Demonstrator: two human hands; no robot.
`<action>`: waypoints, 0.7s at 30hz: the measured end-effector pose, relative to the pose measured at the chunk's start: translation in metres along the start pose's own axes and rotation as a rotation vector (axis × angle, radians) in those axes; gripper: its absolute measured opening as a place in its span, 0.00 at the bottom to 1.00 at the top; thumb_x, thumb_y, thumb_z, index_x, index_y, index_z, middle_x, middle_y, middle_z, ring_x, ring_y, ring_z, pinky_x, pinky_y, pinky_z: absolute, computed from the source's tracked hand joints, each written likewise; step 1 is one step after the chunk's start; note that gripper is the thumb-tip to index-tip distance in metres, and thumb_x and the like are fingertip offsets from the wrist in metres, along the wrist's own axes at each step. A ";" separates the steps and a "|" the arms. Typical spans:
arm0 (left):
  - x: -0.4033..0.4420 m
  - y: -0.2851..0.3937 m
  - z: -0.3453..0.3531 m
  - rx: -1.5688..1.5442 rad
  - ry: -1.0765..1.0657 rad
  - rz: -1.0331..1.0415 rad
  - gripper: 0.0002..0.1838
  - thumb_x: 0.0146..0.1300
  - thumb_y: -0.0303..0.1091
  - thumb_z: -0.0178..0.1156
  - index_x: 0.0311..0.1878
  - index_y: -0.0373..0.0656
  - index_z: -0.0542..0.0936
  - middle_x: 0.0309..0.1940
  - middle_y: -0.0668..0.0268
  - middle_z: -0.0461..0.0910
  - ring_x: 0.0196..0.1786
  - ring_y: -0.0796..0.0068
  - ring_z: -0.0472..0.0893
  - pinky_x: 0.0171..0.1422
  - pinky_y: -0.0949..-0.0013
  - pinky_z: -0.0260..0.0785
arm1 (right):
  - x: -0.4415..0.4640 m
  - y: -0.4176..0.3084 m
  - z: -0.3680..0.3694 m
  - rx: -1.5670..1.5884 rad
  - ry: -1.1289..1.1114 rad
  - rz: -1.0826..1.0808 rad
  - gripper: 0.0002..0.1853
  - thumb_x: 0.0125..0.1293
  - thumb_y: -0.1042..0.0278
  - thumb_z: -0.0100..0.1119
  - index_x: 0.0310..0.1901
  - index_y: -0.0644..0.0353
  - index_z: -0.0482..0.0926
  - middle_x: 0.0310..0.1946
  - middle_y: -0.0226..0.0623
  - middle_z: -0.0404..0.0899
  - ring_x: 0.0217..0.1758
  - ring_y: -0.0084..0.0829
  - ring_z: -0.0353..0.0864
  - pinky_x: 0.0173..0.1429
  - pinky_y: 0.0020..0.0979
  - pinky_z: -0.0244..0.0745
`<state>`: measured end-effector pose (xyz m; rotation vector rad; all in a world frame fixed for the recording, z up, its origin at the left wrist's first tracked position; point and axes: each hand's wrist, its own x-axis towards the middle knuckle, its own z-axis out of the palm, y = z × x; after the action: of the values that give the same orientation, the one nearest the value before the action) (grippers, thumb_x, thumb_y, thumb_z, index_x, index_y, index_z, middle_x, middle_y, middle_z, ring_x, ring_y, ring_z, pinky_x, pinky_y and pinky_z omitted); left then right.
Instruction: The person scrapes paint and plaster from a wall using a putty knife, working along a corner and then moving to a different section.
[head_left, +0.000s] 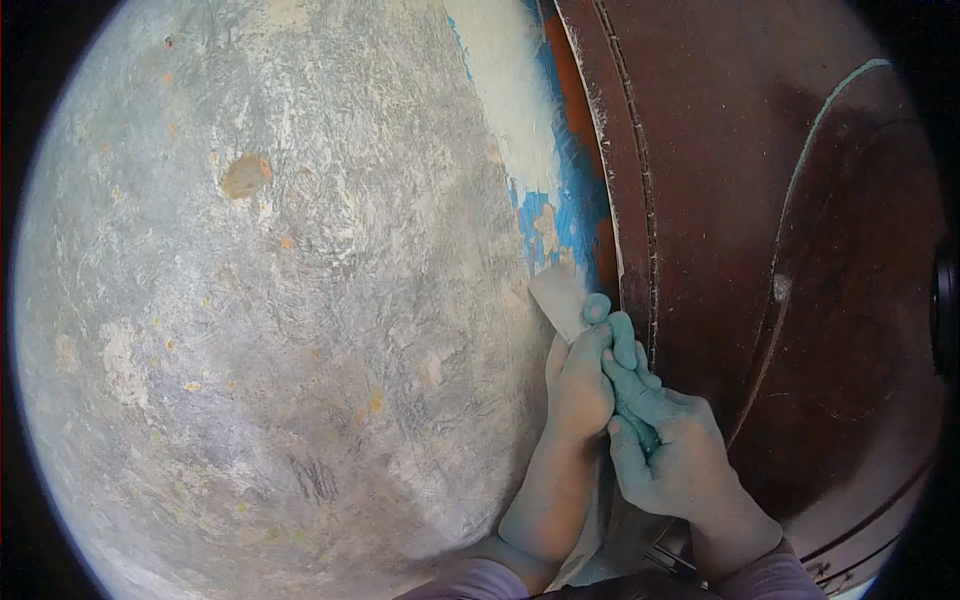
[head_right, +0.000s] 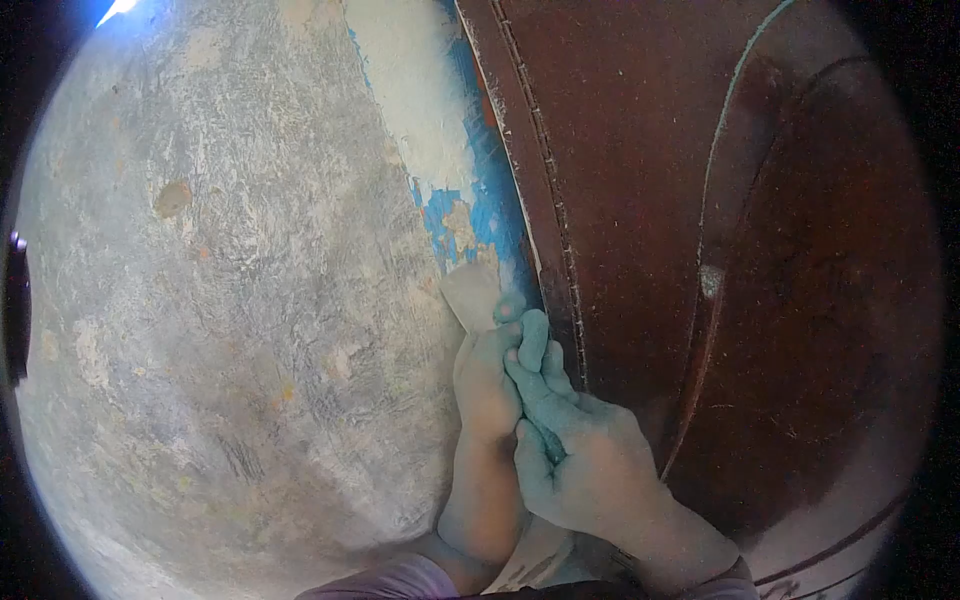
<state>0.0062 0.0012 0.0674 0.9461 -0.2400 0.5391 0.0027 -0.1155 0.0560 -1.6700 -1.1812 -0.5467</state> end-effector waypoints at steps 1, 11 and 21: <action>0.000 -0.001 -0.002 -0.084 -0.064 -0.011 0.06 0.62 0.31 0.43 0.41 0.47 0.67 0.24 0.68 0.68 0.23 0.75 0.72 0.24 0.69 0.71 | -0.001 0.000 0.001 -0.020 -0.005 -0.003 0.28 0.51 0.75 0.52 0.58 0.63 0.69 0.45 0.63 0.72 0.32 0.50 0.79 0.38 0.37 0.77; -0.004 -0.010 0.000 -0.207 -0.035 -0.055 0.07 0.60 0.32 0.43 0.39 0.44 0.69 0.22 0.70 0.67 0.19 0.79 0.67 0.24 0.76 0.67 | -0.005 -0.003 -0.004 -0.021 0.001 -0.011 0.27 0.50 0.75 0.53 0.57 0.63 0.70 0.36 0.59 0.76 0.30 0.49 0.80 0.36 0.37 0.77; -0.005 -0.015 0.001 0.087 0.204 0.013 0.09 0.60 0.32 0.43 0.39 0.42 0.71 0.24 0.67 0.71 0.21 0.76 0.71 0.24 0.73 0.67 | -0.012 0.009 0.000 0.065 -0.005 0.004 0.27 0.51 0.76 0.52 0.57 0.63 0.70 0.44 0.57 0.75 0.34 0.47 0.81 0.40 0.36 0.78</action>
<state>0.0097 -0.0078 0.0551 0.9665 -0.0394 0.6581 0.0059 -0.1212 0.0420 -1.6195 -1.1870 -0.4969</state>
